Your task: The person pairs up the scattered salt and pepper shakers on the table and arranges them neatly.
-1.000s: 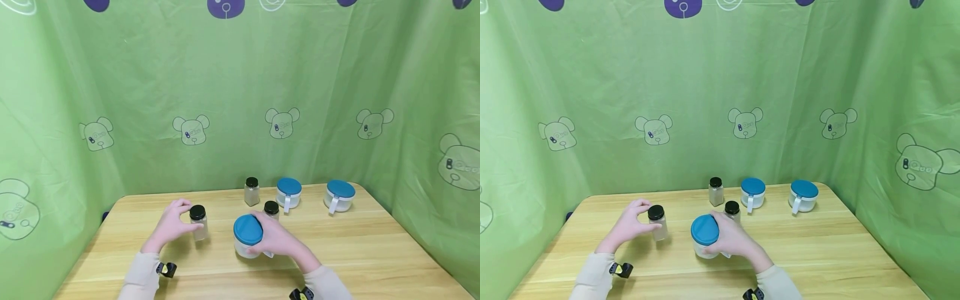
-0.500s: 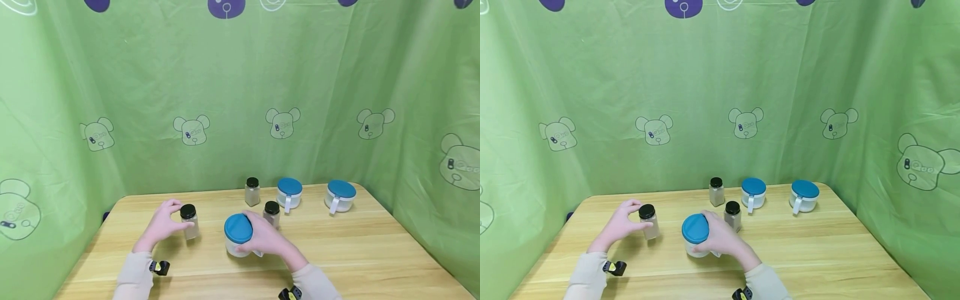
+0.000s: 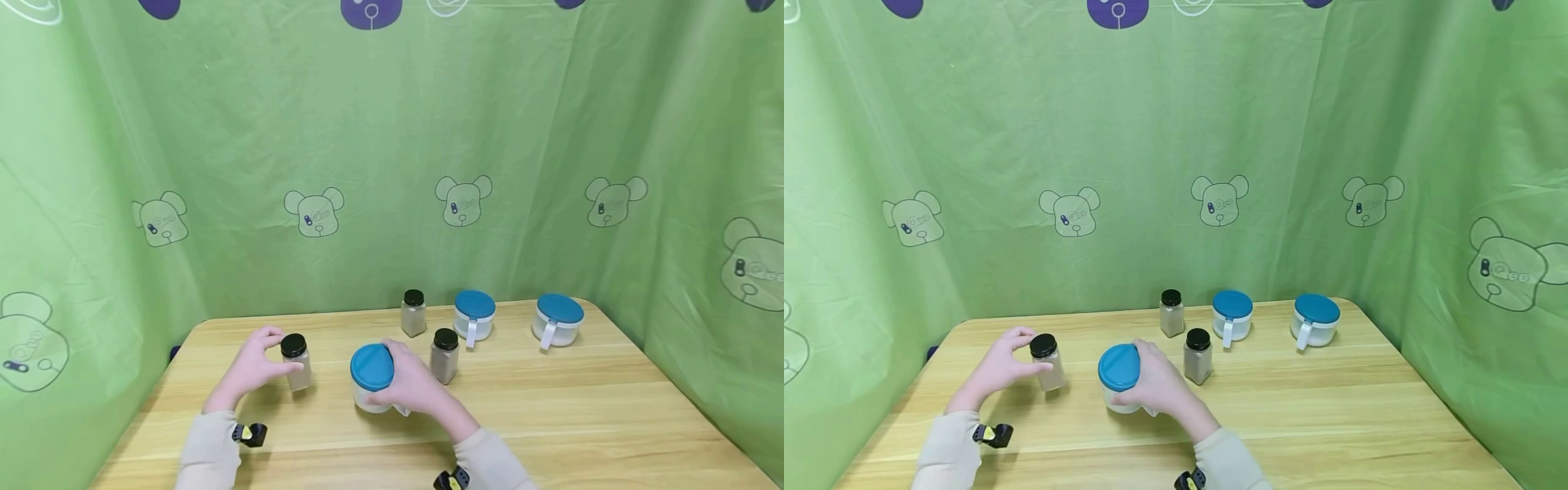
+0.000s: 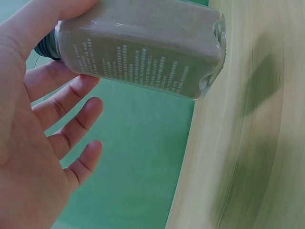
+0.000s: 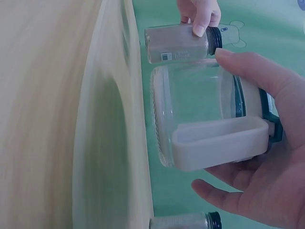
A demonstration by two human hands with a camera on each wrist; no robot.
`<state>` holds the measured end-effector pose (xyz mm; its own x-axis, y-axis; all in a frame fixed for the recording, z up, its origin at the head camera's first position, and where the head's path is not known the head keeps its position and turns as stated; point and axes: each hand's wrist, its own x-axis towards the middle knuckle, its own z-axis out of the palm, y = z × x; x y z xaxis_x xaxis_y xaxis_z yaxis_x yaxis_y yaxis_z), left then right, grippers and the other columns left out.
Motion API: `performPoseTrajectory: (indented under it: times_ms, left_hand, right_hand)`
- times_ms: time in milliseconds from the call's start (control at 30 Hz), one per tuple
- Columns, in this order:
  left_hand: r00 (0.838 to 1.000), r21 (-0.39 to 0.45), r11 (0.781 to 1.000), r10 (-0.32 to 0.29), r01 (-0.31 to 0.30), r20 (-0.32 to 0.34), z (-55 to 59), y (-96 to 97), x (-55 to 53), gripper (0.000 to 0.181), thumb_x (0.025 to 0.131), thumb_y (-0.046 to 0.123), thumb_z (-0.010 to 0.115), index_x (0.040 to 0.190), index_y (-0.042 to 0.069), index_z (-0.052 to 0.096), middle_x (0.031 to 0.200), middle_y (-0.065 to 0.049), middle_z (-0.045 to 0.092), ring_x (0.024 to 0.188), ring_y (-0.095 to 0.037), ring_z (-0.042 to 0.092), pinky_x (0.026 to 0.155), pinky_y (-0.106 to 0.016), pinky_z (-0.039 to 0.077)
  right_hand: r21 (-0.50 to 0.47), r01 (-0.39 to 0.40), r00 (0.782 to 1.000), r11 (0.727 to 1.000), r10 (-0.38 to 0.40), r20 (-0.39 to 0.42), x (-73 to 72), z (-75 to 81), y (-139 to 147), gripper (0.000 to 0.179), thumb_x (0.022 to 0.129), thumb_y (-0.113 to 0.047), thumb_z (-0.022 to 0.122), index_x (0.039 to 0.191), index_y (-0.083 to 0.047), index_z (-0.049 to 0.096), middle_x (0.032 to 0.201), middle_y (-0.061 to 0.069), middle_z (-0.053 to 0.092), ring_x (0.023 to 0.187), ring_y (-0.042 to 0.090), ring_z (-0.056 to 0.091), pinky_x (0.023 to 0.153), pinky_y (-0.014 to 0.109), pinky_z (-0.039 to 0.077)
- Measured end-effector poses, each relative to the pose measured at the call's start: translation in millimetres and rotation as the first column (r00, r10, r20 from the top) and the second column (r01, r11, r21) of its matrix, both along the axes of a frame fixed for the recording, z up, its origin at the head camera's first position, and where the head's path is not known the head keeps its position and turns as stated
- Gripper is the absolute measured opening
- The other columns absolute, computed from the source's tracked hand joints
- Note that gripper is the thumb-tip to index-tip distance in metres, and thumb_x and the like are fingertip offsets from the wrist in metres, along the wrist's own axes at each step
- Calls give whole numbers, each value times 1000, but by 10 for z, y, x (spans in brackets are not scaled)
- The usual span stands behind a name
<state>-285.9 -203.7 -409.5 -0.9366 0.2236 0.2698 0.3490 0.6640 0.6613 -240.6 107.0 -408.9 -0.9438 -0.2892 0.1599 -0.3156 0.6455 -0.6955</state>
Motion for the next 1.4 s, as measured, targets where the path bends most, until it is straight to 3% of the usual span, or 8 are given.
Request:
performPoseTrajectory:
  times_ms: [367, 667, 1033, 1400]
  left_hand:
    - [999, 18, 1000, 10, -11, 42, -31, -136, -69, 74, 70, 38, 86, 124, -6, 61, 129, -18, 54, 124, -39, 48, 107, -61, 35]
    - [999, 27, 999, 15, -17, 46, -32, -186, -57, 72, 70, 38, 86, 122, -6, 62, 128, -17, 55, 123, -38, 48, 107, -60, 36]
    - [1000, -49, 999, 6, -7, -13, 31, -298, -23, 72, 71, 38, 85, 123, -7, 62, 128, -19, 54, 122, -41, 48, 105, -61, 36]
    - [998, -86, 996, -22, 18, -52, 5, -501, -2, 60, 70, 35, 86, 114, -1, 68, 119, -14, 58, 115, -36, 52, 100, -58, 39]
  right_hand:
    - [-25, 86, 996, 996, -85, 29, 1, 10, -222, 105, 63, -39, 88, 146, -2, 35, 138, 21, 51, 118, 38, 57, 94, 56, 51]
    - [-67, 125, 992, 990, -125, 6, -26, -28, -374, 104, 62, -35, 89, 145, 0, 36, 132, 21, 53, 115, 37, 58, 92, 54, 52]
    - [-105, 175, 985, 979, -174, 17, -69, -49, -581, 104, 61, -37, 90, 144, -1, 37, 131, 20, 54, 115, 37, 58, 91, 55, 52]
    - [-133, 190, 982, 973, -189, 16, -126, -67, -781, 106, 61, -38, 90, 144, 0, 37, 135, 21, 52, 119, 39, 56, 94, 57, 51]
